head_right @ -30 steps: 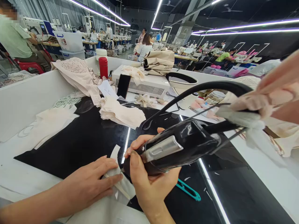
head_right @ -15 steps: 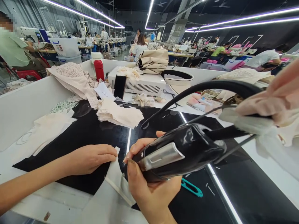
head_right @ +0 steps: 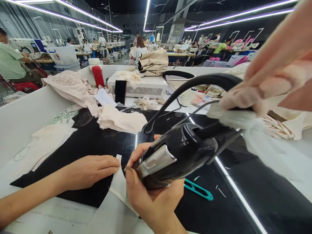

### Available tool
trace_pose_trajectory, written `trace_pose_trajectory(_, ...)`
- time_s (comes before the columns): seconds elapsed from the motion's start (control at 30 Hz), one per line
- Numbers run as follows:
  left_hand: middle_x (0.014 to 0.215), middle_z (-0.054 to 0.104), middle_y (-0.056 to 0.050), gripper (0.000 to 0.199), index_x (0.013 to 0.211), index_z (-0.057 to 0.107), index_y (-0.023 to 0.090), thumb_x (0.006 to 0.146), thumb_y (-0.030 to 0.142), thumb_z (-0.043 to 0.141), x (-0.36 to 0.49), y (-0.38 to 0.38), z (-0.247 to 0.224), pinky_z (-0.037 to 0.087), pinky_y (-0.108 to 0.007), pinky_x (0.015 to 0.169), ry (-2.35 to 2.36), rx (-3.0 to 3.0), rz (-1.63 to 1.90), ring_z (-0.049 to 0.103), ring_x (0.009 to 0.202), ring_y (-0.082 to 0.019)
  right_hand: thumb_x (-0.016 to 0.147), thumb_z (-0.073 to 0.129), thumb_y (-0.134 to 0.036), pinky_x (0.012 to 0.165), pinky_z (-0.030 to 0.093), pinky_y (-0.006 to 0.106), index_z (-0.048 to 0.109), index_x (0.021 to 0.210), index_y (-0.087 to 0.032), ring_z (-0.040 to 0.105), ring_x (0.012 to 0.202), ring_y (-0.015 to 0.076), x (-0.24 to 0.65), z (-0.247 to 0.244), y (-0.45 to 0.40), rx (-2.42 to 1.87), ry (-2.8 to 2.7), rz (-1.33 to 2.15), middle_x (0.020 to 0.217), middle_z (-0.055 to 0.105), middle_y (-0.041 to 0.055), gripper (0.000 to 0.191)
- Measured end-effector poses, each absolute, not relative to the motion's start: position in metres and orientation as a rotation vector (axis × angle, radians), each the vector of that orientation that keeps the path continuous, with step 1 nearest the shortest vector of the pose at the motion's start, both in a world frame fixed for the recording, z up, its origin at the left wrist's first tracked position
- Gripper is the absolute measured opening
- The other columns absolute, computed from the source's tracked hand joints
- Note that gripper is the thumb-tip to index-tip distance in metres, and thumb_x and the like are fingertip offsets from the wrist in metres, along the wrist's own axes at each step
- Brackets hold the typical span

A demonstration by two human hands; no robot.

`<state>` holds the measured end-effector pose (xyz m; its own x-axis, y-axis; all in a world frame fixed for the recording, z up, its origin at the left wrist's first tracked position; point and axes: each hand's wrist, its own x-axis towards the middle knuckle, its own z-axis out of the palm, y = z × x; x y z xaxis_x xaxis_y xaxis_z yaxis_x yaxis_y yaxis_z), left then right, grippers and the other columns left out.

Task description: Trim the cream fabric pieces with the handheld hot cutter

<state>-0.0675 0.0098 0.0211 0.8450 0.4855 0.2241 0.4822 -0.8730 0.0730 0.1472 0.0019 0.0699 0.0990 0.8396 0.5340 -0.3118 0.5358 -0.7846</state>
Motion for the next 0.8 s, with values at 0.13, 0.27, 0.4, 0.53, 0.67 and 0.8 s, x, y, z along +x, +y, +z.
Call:
trace_pose_trajectory(0.13, 0.135, 0.062, -0.013, 0.045, 0.136, 0.054, 0.016, 0.095, 0.001, 0.044, -0.066, 0.002, 0.026, 0.058, -0.034, 0.099, 0.886, 2.999, 0.258, 0.065, 0.117, -0.024, 0.091, 0.076, -0.025, 0.056, 0.056, 0.032, 0.054, 0.126, -0.033, 0.061, 0.065, 0.016, 0.145, 0.07, 0.003, -0.536, -1.186, 0.893, 0.084, 0.062, -0.0022, 0.043)
trace_pose_trajectory(0.27, 0.131, 0.059, -0.013, 0.05, 0.141, 0.051, 0.025, 0.097, 0.003, 0.047, -0.063, -0.005, 0.027, 0.059, -0.037, 0.095, 0.896, 3.056, 0.233, 0.067, 0.105, -0.023, 0.092, 0.074, -0.022, 0.056, 0.056, 0.031, 0.055, 0.126, -0.034, 0.062, 0.066, 0.0158, 0.144, 0.069, 0.005, -0.531, -1.207, 0.86, 0.086, 0.062, -0.0025, 0.041)
trace_pose_trajectory(0.4, 0.13, 0.058, -0.015, 0.054, 0.144, 0.05, 0.026, 0.095, 0.004, 0.052, -0.059, -0.01, 0.026, 0.057, -0.039, 0.099, 0.894, 3.09, 0.273, 0.065, 0.111, -0.024, 0.092, 0.073, -0.021, 0.057, 0.056, 0.032, 0.054, 0.128, -0.036, 0.062, 0.067, 0.016, 0.144, 0.068, 0.005, -0.521, -1.221, 0.842, 0.087, 0.062, -0.0027, 0.044)
trace_pose_trajectory(0.53, 0.13, 0.058, -0.017, 0.049, 0.14, 0.053, 0.025, 0.095, 0.005, 0.054, -0.058, -0.014, 0.026, 0.055, -0.041, 0.104, 0.909, 3.115, 0.304, 0.062, 0.123, -0.028, 0.091, 0.074, -0.019, 0.057, 0.056, 0.032, 0.055, 0.127, -0.035, 0.062, 0.067, 0.0162, 0.143, 0.067, 0.004, -0.527, -1.215, 0.841, 0.086, 0.062, -0.0027, 0.044)
trace_pose_trajectory(0.67, 0.129, 0.059, -0.017, 0.046, 0.14, 0.054, 0.026, 0.098, 0.009, 0.053, -0.057, -0.016, 0.025, 0.056, -0.044, 0.103, 0.916, 3.102, 0.346, 0.064, 0.118, -0.028, 0.09, 0.075, -0.019, 0.056, 0.057, 0.031, 0.056, 0.126, -0.034, 0.062, 0.066, 0.0157, 0.144, 0.067, 0.004, -0.517, -1.19, 0.866, 0.086, 0.063, -0.0024, 0.044)
trace_pose_trajectory(0.8, 0.126, 0.06, -0.015, 0.039, 0.136, 0.055, 0.028, 0.1, 0.014, 0.055, -0.056, -0.016, 0.022, 0.056, -0.044, 0.102, 0.938, 3.117, 0.37, 0.065, 0.114, -0.026, 0.089, 0.077, -0.02, 0.057, 0.058, 0.031, 0.056, 0.127, -0.034, 0.064, 0.067, 0.0158, 0.145, 0.069, 0.006, -0.526, -1.172, 0.91, 0.087, 0.065, -0.0019, 0.045)
